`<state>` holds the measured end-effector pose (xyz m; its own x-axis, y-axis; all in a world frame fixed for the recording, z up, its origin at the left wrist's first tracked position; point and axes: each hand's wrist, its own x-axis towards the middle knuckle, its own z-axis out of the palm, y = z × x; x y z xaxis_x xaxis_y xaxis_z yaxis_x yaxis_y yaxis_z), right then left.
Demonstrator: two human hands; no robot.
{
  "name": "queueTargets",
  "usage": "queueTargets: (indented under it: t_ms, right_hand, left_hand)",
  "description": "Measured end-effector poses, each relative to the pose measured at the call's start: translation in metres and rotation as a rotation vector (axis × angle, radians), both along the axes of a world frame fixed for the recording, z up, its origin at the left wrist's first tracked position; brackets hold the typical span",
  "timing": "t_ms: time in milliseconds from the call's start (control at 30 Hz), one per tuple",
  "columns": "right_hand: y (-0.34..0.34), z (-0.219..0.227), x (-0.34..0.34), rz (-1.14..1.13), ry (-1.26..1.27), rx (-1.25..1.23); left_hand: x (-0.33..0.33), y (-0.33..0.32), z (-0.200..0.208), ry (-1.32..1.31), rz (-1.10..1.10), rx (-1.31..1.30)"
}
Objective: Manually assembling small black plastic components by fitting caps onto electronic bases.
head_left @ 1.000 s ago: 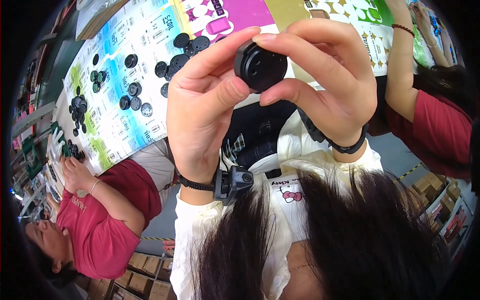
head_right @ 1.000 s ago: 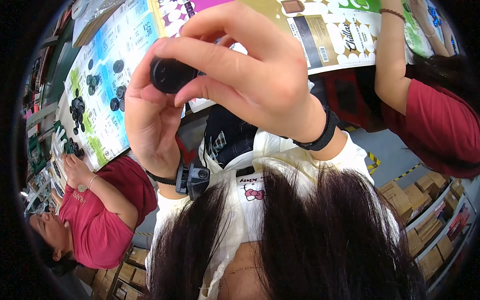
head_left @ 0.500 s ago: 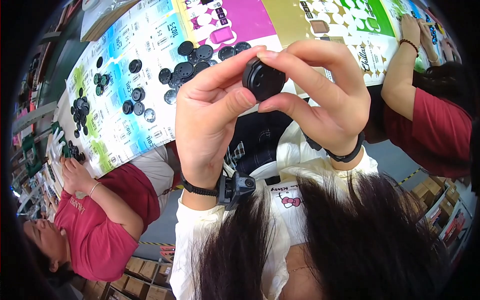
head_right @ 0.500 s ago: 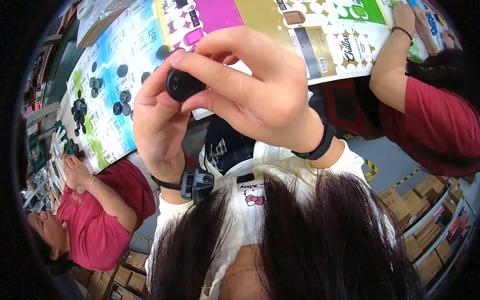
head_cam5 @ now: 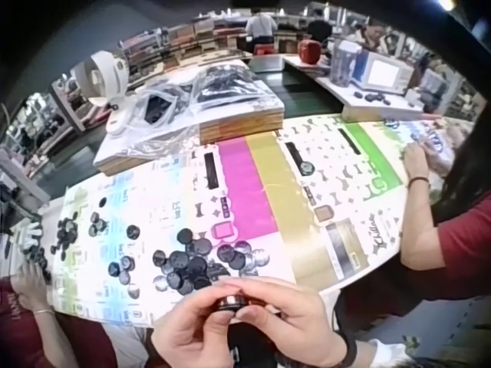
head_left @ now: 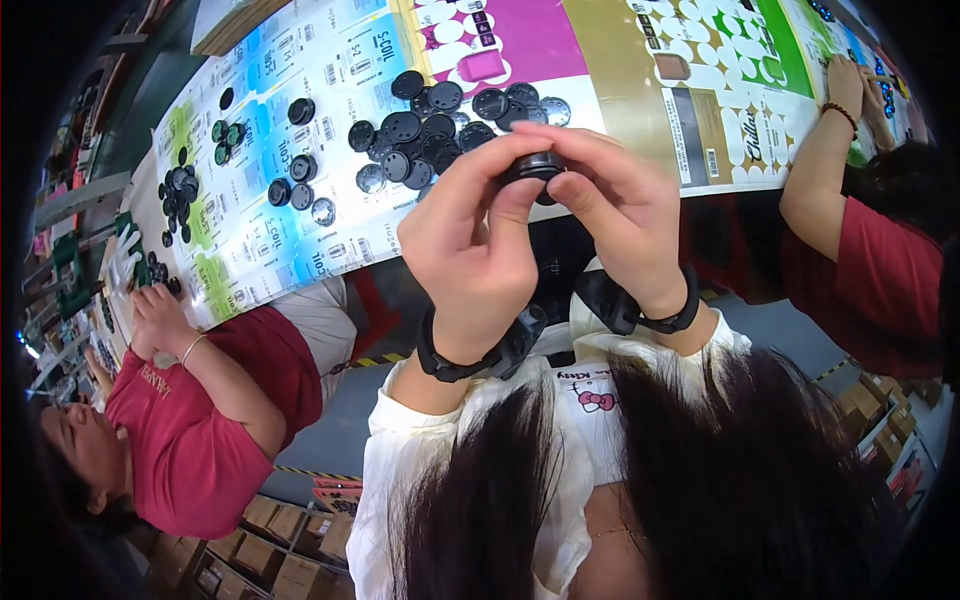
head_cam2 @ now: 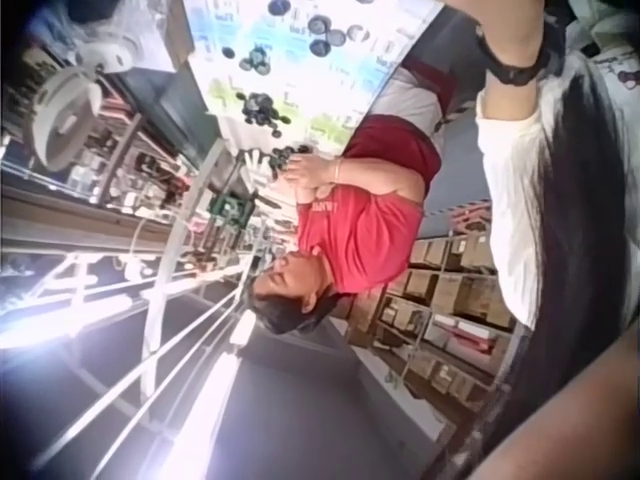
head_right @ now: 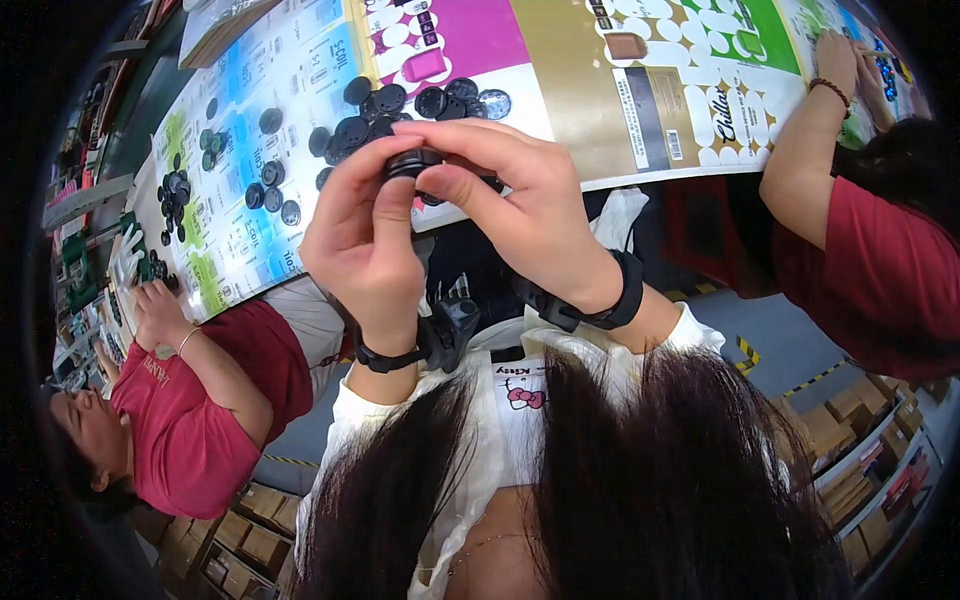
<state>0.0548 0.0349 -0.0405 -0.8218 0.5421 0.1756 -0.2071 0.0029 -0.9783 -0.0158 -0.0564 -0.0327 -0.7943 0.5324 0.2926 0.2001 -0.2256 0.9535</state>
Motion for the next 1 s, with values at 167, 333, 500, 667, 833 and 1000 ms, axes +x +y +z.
queueTargets:
  t_ms: [167,333,500,667,833,1000]
  right_hand:
    - [0.006,-0.005,-0.011,0.047,-0.093,0.002]
    - [0.051,-0.031,-0.096,0.221,-0.198,0.648]
    - [0.043,-0.058,-0.158,0.279,-0.387,1.078]
    - [0.039,-0.052,-0.158,0.279,-0.213,1.162]
    - [0.085,-0.005,-0.096,-0.062,-0.344,0.899]
    - [0.100,0.043,0.001,-0.293,-0.272,0.330]
  left_hand:
    - [-0.017,-0.001,-0.009,0.231,0.024,-0.199]
    - [-0.114,-0.014,-0.013,0.138,0.139,-0.469]
    - [-0.207,-0.052,-0.060,0.624,0.329,-0.981]
    - [-0.209,-0.044,-0.072,0.878,0.274,-1.150]
    - [-0.170,0.056,-0.025,0.964,-0.028,-0.684]
    - [-0.120,0.191,-0.022,0.835,-0.388,-0.668]
